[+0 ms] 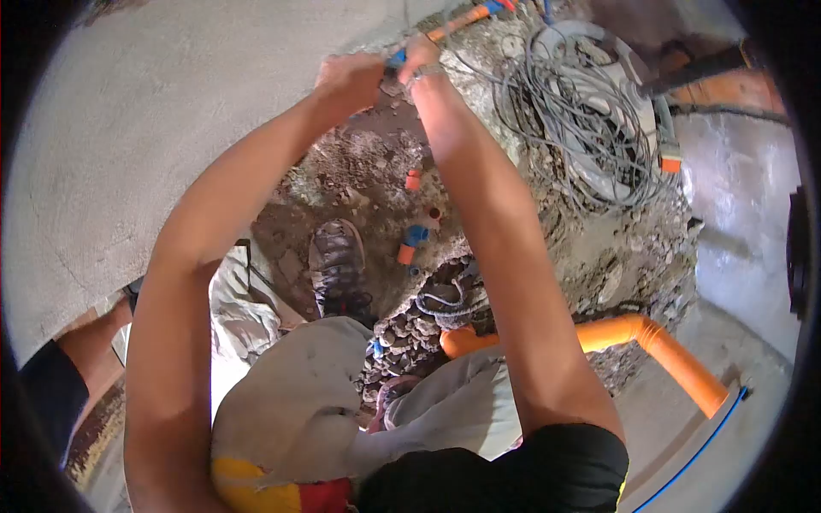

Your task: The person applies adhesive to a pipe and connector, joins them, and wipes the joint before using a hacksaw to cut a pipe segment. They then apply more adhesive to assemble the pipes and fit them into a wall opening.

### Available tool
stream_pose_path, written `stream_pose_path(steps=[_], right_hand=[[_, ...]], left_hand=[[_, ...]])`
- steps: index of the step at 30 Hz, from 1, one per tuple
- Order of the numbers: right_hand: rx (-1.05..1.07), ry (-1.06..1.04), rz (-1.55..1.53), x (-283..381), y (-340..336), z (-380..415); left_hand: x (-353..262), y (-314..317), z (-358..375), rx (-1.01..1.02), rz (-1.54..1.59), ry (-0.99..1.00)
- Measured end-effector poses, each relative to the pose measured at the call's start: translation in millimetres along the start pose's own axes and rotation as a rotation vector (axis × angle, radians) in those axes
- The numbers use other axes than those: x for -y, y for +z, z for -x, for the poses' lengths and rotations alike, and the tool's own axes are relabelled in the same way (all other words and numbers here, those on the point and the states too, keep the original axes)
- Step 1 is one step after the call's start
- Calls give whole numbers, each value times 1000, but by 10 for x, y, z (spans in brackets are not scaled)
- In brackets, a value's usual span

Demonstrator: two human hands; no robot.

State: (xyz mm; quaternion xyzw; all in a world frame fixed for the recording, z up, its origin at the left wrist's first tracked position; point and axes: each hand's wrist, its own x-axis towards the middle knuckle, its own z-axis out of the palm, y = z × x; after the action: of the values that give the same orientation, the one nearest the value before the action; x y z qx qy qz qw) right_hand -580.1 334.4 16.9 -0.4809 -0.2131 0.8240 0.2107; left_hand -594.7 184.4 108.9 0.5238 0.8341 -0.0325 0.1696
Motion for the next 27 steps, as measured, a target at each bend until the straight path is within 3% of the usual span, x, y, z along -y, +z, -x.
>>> stream_pose_path(steps=[2, 3, 5, 6, 8, 9, 11, 12, 14, 15, 17, 18, 20, 24, 27], right_hand=[[-50, -3, 48, -54, -23, -217], [-66, -7, 27, -94, -55, -291], [85, -35, -112, -181, -62, -415], [73, -34, -125, -294, -409, -1072], [644, -525, 275, -882, -493, -2468], [639, -530, 270, -565, -590, -1855], [242, 36, -344, -167, -101, -300], [242, 34, -348, -93, -54, -129], [31, 81, -154, -35, 6, 17], [32, 80, -157, -149, -53, -274], [263, -394, 383, -495, -232, -1154], [262, -393, 380, -182, -364, -668], [22, -15, 121, 86, 9, 337], [47, -148, 69, -35, -66, -107], [62, 18, -58, 34, -23, 179]], left_hand=[[84, 75, 25, -239, 36, 60], [163, 77, -6, -228, 29, 84], [334, 18, -120, -80, 305, -137], [356, -10, -101, -67, 298, -126], [370, -59, -46, -303, 471, -84], [361, -61, -62, -301, 468, -77], [386, 25, -113, -458, 505, 3], [417, 69, -153, -458, 502, 7], [474, 124, -205, -25, 517, -27], [432, 85, -175, -24, 514, -25], [289, -11, -69, 36, 393, -76], [282, -10, -55, 37, 390, -76], [294, 4, -31, 6, 553, -80], [335, -29, -77, 45, 537, -72], [328, 15, -121, 106, 547, -64]])
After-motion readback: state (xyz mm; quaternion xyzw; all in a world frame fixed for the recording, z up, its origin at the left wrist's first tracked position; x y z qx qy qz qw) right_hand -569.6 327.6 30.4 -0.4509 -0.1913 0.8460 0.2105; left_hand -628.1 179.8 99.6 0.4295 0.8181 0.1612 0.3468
